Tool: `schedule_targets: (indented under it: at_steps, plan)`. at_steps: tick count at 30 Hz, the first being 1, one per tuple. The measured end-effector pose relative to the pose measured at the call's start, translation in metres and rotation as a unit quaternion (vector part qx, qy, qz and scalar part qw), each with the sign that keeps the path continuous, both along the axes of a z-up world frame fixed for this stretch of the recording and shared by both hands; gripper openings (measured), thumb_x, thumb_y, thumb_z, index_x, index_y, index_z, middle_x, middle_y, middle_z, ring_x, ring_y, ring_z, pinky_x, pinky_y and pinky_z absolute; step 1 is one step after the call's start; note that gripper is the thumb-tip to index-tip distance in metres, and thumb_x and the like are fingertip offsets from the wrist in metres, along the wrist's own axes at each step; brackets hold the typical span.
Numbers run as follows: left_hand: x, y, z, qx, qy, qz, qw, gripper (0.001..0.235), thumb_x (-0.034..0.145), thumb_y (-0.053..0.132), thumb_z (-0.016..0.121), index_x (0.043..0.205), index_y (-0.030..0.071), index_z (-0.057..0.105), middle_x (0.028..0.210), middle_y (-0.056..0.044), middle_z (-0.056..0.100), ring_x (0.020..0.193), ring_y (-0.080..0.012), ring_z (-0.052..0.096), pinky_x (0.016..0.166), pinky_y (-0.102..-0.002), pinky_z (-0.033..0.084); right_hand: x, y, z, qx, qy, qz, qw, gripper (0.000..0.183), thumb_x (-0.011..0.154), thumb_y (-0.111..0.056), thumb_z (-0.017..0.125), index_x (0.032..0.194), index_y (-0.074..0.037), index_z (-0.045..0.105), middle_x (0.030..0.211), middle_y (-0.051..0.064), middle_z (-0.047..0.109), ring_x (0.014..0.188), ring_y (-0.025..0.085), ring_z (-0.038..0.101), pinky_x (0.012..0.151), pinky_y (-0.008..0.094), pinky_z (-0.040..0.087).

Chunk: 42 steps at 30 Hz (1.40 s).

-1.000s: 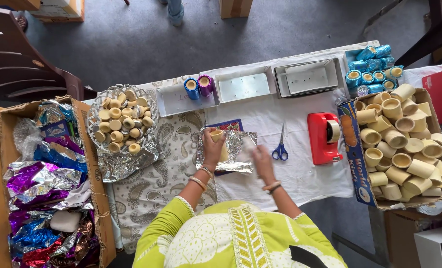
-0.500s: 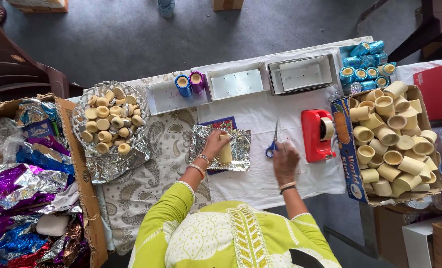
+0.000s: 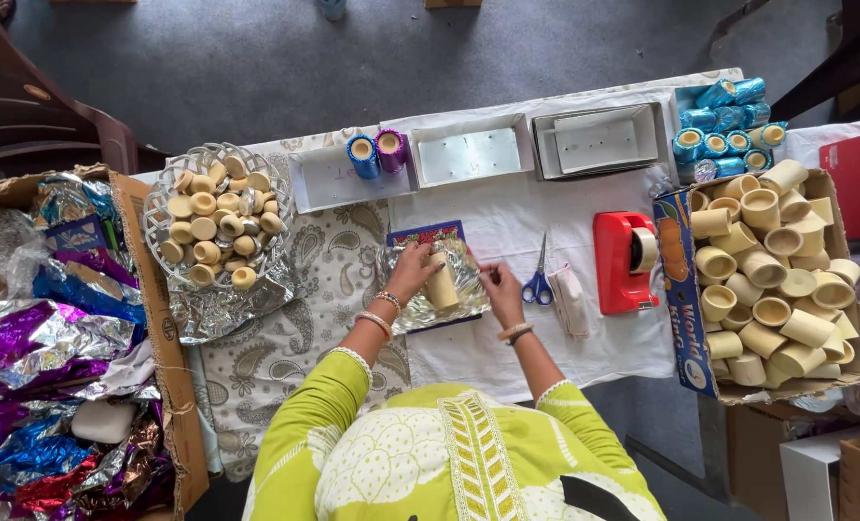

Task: The person wraps small beige cups in shiny red foil paper. They fold the foil around the cup, secure it with tape, and place the wrapped items into a decorative box.

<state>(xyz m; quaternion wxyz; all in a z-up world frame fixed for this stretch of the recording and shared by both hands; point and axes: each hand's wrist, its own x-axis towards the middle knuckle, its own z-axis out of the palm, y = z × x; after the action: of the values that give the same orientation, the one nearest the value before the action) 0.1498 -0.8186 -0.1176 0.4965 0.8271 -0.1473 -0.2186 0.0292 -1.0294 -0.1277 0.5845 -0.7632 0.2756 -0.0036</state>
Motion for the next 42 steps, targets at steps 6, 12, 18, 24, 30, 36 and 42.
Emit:
schedule_targets:
  at_steps: [6, 12, 18, 24, 30, 36, 42]
  plan:
    - [-0.001, 0.011, -0.002, 0.004, 0.013, -0.002, 1.000, 0.027, 0.087, 0.017, 0.079, 0.104, 0.001, 0.066, 0.097, -0.014, 0.066, 0.088, -0.0284, 0.065, 0.080, -0.038, 0.053, 0.047, -0.013, 0.063, -0.129, -0.082, 0.093, 0.984, 0.026, 0.085, 0.004, 0.068, 0.110, -0.005, 0.068, 0.090, 0.002, 0.062, 0.075, 0.007, 0.063, 0.071, 0.024, 0.054]
    - [-0.005, 0.019, -0.035, -0.069, 0.096, 0.010, 0.993, 0.020, 0.090, 0.014, 0.075, 0.105, 0.002, 0.068, 0.089, -0.007, 0.074, 0.080, -0.0149, 0.065, 0.075, -0.031, 0.054, 0.059, -0.003, 0.082, -0.045, -0.072, 0.114, 0.990, 0.037, 0.090, 0.008, 0.063, 0.124, -0.008, 0.063, 0.091, 0.004, 0.072, 0.082, 0.011, 0.068, 0.075, 0.026, 0.055]
    - [-0.005, 0.019, -0.031, -0.110, 0.156, 0.024, 0.981, 0.017, 0.093, 0.011, 0.073, 0.107, 0.003, 0.068, 0.088, -0.004, 0.070, 0.080, -0.0094, 0.061, 0.073, -0.028, 0.052, 0.065, 0.011, 0.107, -0.154, -0.146, 0.174, 0.962, 0.038, 0.091, 0.008, 0.064, 0.124, -0.010, 0.064, 0.095, 0.008, 0.071, 0.087, 0.018, 0.073, 0.077, 0.031, 0.059]
    - [-0.010, 0.020, -0.040, -0.105, 0.135, 0.065, 0.983, 0.020, 0.090, 0.011, 0.077, 0.106, 0.003, 0.069, 0.089, -0.004, 0.073, 0.081, -0.0099, 0.065, 0.075, -0.027, 0.054, 0.039, 0.035, 0.123, -0.209, -0.203, 0.259, 0.921, 0.030, 0.091, 0.004, 0.067, 0.117, -0.010, 0.065, 0.098, 0.007, 0.070, 0.092, 0.022, 0.069, 0.081, 0.036, 0.058]
    - [-0.015, 0.019, -0.049, -0.127, 0.051, 0.129, 0.982, 0.034, 0.084, -0.002, 0.068, 0.117, 0.000, 0.071, 0.104, -0.006, 0.078, 0.093, -0.0103, 0.072, 0.082, -0.026, 0.055, -0.004, 0.058, 0.104, -0.283, -0.182, 0.316, 0.887, 0.033, 0.085, 0.006, 0.066, 0.114, -0.010, 0.066, 0.100, 0.006, 0.072, 0.092, 0.025, 0.065, 0.080, 0.037, 0.057]
    - [-0.011, 0.020, -0.055, -0.180, 0.183, 0.127, 0.958, 0.021, 0.087, 0.002, 0.074, 0.108, 0.000, 0.075, 0.099, -0.005, 0.078, 0.087, -0.0094, 0.071, 0.076, -0.025, 0.056, -0.022, 0.065, 0.077, -0.342, -0.141, 0.362, 0.856, 0.047, 0.083, 0.008, 0.063, 0.127, -0.011, 0.064, 0.109, 0.007, 0.067, 0.103, 0.026, 0.062, 0.094, 0.038, 0.054]
    - [-0.010, 0.023, -0.057, -0.154, 0.163, 0.108, 0.968, 0.022, 0.087, 0.007, 0.072, 0.108, 0.001, 0.075, 0.093, -0.003, 0.075, 0.081, -0.0075, 0.065, 0.071, -0.024, 0.052, -0.013, 0.058, 0.108, -0.386, -0.249, 0.213, 0.863, 0.073, 0.063, -0.028, 0.083, 0.128, -0.011, 0.057, 0.115, 0.018, 0.055, 0.109, 0.038, 0.049, 0.090, 0.051, 0.037]
